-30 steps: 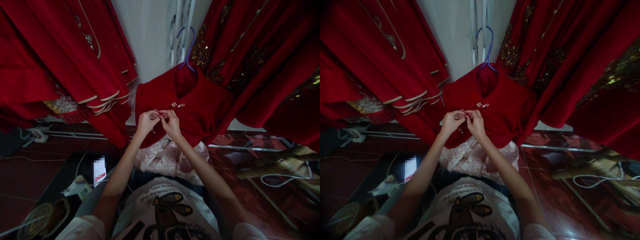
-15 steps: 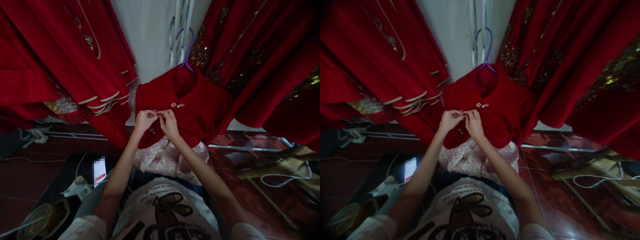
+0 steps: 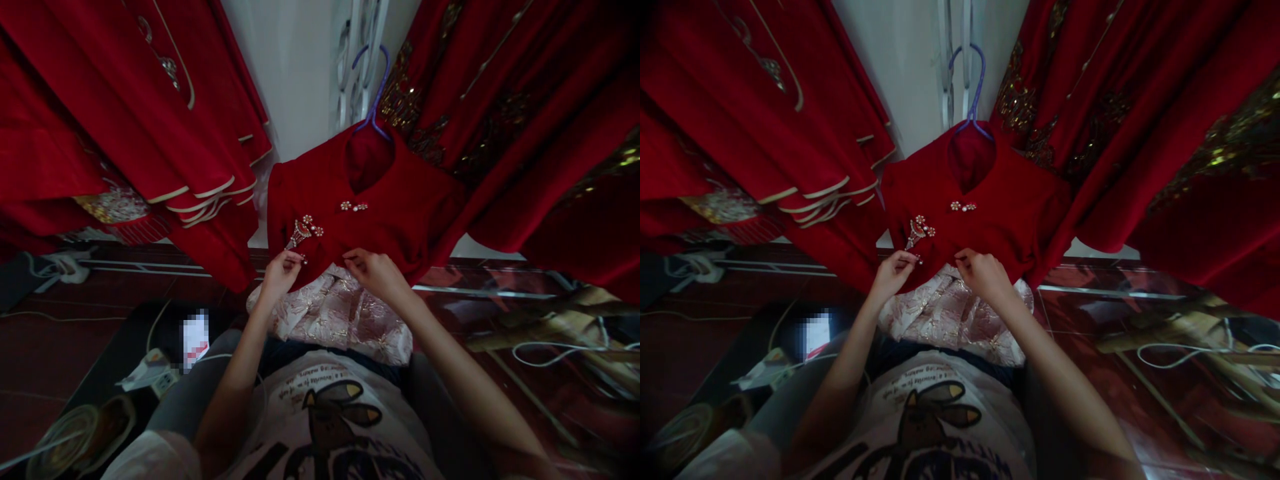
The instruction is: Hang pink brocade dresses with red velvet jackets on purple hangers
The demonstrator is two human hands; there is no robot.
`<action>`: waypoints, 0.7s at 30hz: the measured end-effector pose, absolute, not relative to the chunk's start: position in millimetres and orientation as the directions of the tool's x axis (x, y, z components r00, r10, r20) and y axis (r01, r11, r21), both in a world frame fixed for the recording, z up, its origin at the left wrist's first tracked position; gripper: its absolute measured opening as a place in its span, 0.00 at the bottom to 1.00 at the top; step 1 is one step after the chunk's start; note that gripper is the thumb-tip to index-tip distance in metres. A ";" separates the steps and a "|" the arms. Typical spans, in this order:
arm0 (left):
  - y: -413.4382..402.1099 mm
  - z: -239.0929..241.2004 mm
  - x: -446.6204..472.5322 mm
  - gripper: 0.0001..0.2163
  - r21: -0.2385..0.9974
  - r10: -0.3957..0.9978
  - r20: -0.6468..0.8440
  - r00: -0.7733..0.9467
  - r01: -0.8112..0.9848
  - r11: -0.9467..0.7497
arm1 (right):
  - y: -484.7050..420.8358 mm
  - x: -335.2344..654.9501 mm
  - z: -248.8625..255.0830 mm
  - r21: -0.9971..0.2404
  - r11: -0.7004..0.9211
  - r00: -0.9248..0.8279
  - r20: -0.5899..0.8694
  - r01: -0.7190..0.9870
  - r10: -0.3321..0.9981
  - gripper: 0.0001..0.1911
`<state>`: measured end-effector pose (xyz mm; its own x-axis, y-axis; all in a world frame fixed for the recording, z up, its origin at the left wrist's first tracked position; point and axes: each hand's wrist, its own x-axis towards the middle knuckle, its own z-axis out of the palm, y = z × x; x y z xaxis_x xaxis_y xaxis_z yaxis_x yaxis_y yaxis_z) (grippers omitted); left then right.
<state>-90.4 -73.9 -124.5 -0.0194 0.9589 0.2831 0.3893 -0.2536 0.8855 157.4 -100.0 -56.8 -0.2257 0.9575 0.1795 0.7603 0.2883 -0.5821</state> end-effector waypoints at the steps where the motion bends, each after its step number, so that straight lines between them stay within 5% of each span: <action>1: -77.5 -128.8 -88.0 0.06 0.891 0.958 0.286 -0.027 0.375 -0.255 | -105.3 158.6 -57.7 -0.507 0.267 -0.209 0.169 0.819 0.963 0.11; 6: -84.1 -135.1 -72.7 0.11 0.919 0.959 0.281 -0.024 0.296 -0.261 | -113.9 152.8 -71.8 -0.262 0.280 -0.208 0.270 0.924 0.940 0.17; 11: -84.6 -136.1 -64.2 0.11 0.943 0.970 0.241 -0.042 0.245 -0.224 | -103.9 155.3 -88.0 -0.248 0.319 -0.217 0.362 0.915 0.906 0.05; 16: -86.1 -138.9 -63.8 0.09 0.959 0.966 0.222 -0.129 0.206 -0.193 | -99.8 164.1 -90.6 -0.357 0.408 -0.278 0.361 0.840 0.890 0.02; 21: -87.2 -134.4 -66.2 0.08 0.967 0.964 0.213 -0.157 0.173 -0.186 | -99.6 161.6 -89.2 -0.725 0.353 -0.283 0.223 0.591 0.933 0.05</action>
